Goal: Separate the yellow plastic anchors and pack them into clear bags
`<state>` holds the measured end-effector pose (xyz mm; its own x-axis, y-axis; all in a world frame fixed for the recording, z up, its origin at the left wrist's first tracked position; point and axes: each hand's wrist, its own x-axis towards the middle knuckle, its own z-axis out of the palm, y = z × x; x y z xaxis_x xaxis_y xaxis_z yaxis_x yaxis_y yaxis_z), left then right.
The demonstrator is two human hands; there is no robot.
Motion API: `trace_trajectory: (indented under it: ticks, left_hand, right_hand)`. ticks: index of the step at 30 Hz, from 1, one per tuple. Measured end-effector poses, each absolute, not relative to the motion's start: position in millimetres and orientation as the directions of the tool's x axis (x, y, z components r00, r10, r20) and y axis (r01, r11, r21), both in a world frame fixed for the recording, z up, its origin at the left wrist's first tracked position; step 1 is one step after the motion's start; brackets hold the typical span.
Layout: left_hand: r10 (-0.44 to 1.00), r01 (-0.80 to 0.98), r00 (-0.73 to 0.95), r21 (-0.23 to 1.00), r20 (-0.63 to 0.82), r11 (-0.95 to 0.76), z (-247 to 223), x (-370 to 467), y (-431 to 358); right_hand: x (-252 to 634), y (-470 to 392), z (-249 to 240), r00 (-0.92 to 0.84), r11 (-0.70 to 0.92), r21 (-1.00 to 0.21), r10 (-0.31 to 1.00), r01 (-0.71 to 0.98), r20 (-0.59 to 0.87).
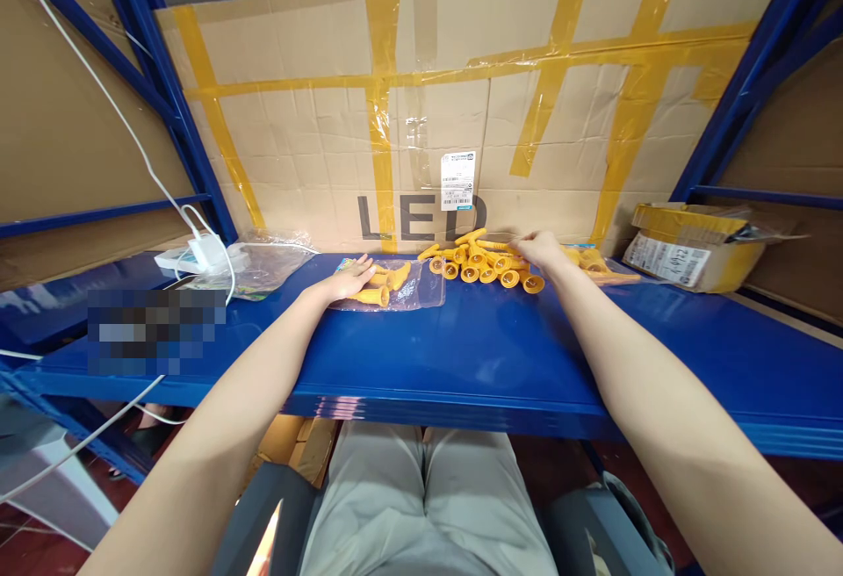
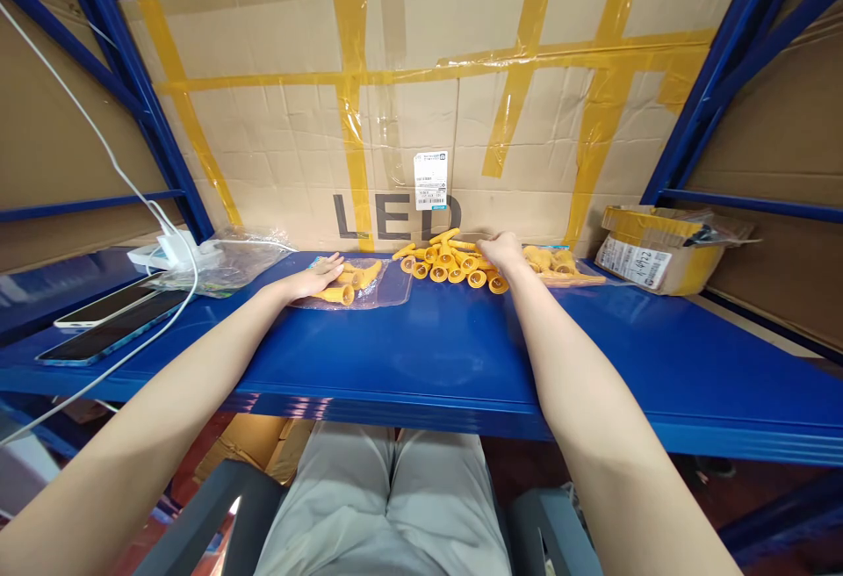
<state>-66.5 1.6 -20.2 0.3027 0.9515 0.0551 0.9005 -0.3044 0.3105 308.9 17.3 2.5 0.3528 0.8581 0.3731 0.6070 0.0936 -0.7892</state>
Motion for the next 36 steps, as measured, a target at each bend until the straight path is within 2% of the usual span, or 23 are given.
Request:
trace_trajectory:
  ticks: [3,6,9,14,17,20,23,28,30,33,36]
  left_hand:
    - [0.95,0.895,0.306,0.323,0.059,-0.309,-20,-67,0]
    - [0.952,0.895,0.3,0.328,0.06,-0.303,-20,-67,0]
    - [0.951,0.891,0.303,0.336,0.064,-0.306,-20,-67,1]
    - [0.952,0.889,0.298,0.344,0.068,-0.303,-21,-66,1]
    - [0.953,0.891,0.296,0.341,0.066,-0.301,-20,-66,0]
    - [0.954,0.895,0.291,0.331,0.074,-0.299,-21,-65,1]
    - [0.954,0.9,0.291,0.316,0.074,-0.299,-21,-64,1]
    - [0.961,0.913,0.274,0.302,0.043,-0.274,-18,-62,-2]
    - [0.96,0.91,0.277,0.308,0.042,-0.276,-17,-62,-5]
    - [0.958,0.907,0.284,0.314,0.041,-0.282,-15,-60,-8]
    - [0.959,0.905,0.282,0.321,0.037,-0.279,-12,-58,-10]
  right_hand:
    - [305,14,10,0.502,-0.005,-0.804,0.783,0.594,0.367]
    - [298,10,18,0.534,0.093,-0.827,0.723,0.554,0.439]
    - [292,8,23,0.527,0.261,-0.812,0.65,0.522,0.547]
    - [276,-1,29,0.402,0.522,-0.675,0.548,0.521,0.734]
    - [260,-15,32,0.216,0.588,-0.6,0.592,0.543,0.776]
    - [243,-27,30,-0.051,0.598,-0.548,0.701,0.585,0.711]
    - [227,-34,20,-0.301,0.599,-0.49,0.774,0.633,0.558]
    - [211,-34,2,-0.549,0.662,-0.386,0.749,0.643,0.371]
    - [210,-34,-1,-0.583,0.658,-0.354,0.753,0.665,0.305]
    - [213,-33,0,-0.538,0.586,-0.313,0.81,0.748,0.232]
    - [219,-32,3,-0.484,0.505,-0.212,0.863,0.837,0.143]
